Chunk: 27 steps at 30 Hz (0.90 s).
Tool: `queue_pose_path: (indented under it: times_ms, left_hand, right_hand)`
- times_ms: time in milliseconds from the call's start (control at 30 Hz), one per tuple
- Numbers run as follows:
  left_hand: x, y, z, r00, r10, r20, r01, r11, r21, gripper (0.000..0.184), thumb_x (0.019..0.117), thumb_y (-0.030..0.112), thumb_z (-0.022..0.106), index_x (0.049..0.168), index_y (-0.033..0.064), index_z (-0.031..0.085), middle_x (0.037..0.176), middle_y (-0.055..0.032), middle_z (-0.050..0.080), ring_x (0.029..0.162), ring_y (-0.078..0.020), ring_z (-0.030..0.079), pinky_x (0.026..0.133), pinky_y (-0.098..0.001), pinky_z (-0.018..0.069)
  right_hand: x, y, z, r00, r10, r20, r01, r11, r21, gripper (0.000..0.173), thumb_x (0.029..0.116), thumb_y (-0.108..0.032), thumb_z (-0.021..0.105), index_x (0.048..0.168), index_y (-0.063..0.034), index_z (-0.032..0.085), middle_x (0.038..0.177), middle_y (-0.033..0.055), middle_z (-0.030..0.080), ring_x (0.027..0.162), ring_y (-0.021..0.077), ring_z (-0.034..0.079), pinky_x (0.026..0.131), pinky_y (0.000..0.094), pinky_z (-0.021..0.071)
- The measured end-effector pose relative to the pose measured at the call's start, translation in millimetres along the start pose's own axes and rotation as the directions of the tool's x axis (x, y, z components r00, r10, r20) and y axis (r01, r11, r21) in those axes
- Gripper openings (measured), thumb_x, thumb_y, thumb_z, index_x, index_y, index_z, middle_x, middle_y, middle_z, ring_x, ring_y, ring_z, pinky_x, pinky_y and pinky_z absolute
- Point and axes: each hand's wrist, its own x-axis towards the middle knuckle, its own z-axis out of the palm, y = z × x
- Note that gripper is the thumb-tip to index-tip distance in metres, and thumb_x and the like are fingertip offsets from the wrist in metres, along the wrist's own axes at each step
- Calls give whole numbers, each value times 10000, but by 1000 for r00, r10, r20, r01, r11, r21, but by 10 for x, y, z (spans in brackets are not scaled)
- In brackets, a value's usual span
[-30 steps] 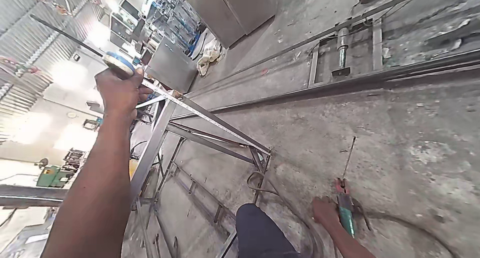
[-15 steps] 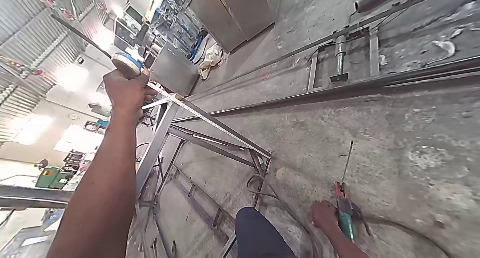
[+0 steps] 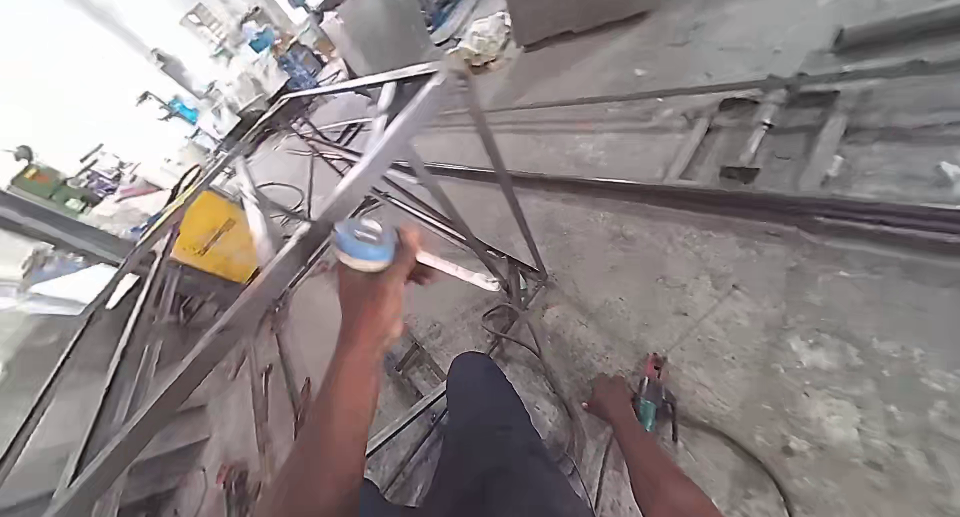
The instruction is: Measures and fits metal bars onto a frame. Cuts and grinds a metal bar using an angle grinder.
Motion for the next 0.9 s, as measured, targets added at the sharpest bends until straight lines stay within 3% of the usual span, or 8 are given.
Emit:
queue_pose_path:
  times_ms: [233, 367, 467, 567, 633, 733, 833, 900]
  left_hand:
    - [-1618, -652, -1077, 953, -236, -190, 300, 821, 485, 292, 841, 291, 819, 956, 42, 720, 801, -16, 745, 694, -125, 728, 683, -352, 646]
    - [-2007, -910, -910, 825, -566, 2, 357, 523, 774, 303, 914, 348, 692, 1044, 77, 725, 921, -121, 738, 912, -289, 725, 830, -544, 579]
    - [-2037, -1018, -714, 760, -622, 187, 273, 568, 777, 369, 940, 281, 691, 1267, 113, 657, 1165, -123, 714, 1064, -322, 700, 923, -581, 564]
    - [-2043, -713, -942, 880, -413, 236, 189, 758, 624, 570, 870, 320, 807, 1373, 148, 600, 1291, -92, 659, 1013, -253, 705, 885, -503, 600]
    - [-2141, -418, -1455, 982, -118, 147, 90, 979, 183, 726, 808, 357, 862, 1416, 91, 566, 1315, -109, 654, 954, -187, 702, 819, -385, 615]
    - [-2461, -455, -2705, 948, 315, -42, -295, 822, -488, 971, 869, 436, 724, 1596, 35, 219, 1587, -245, 373, 1278, -373, 584, 1014, -504, 562]
    - [-2482, -152, -3654, 915, 275, -295, -215, 952, 219, 564, 1068, 359, 515, 1397, -96, 463, 1392, -168, 568, 1272, -172, 572, 1106, -317, 459]
    - [-2130, 148, -3801, 955, 102, -277, 121, 722, 682, 572, 1017, 494, 589, 1317, 6, 569, 1298, -89, 634, 1235, -96, 585, 1091, -314, 462]
  right_hand:
    - [-246, -480, -582, 981, -61, -185, 138, 888, 439, 402, 1016, -334, 614, 1207, 13, 683, 1209, 296, 665, 1149, 458, 638, 968, 653, 491]
    - [-1534, -1489, -960, 862, -455, -223, 330, 172, 928, 491, 1088, -427, 436, 1339, -25, 562, 1133, 138, 705, 964, 262, 716, 815, 471, 617]
    - [-2143, -1959, -975, 562, -817, -132, 35, -136, 990, 863, 824, -812, 585, 1447, -215, 547, 1188, 66, 723, 1041, 205, 707, 904, 442, 603]
    - [-2220, -2029, -943, 498, -861, -100, -135, -191, 972, 469, 880, -411, 774, 1282, -192, 670, 1063, 88, 748, 909, 173, 726, 795, 354, 618]
    - [-2104, -1830, -970, 683, -727, -65, -32, -119, 992, 201, 908, -187, 695, 1095, -113, 699, 946, 103, 739, 783, 173, 714, 664, 325, 606]
    - [-1655, -1331, -952, 928, -366, -76, 243, 436, 867, 138, 971, -123, 671, 1041, -6, 654, 854, 100, 696, 708, 171, 660, 618, 346, 564]
    - [-1131, -725, -723, 984, -177, 3, 170, 947, 272, 310, 915, -269, 738, 1115, -34, 711, 997, 166, 726, 882, 312, 707, 824, 541, 572]
    - [-1040, -479, -417, 987, -109, 120, 110, 994, 4, 337, 899, -317, 721, 1108, -53, 720, 1059, 199, 721, 990, 374, 694, 885, 620, 527]
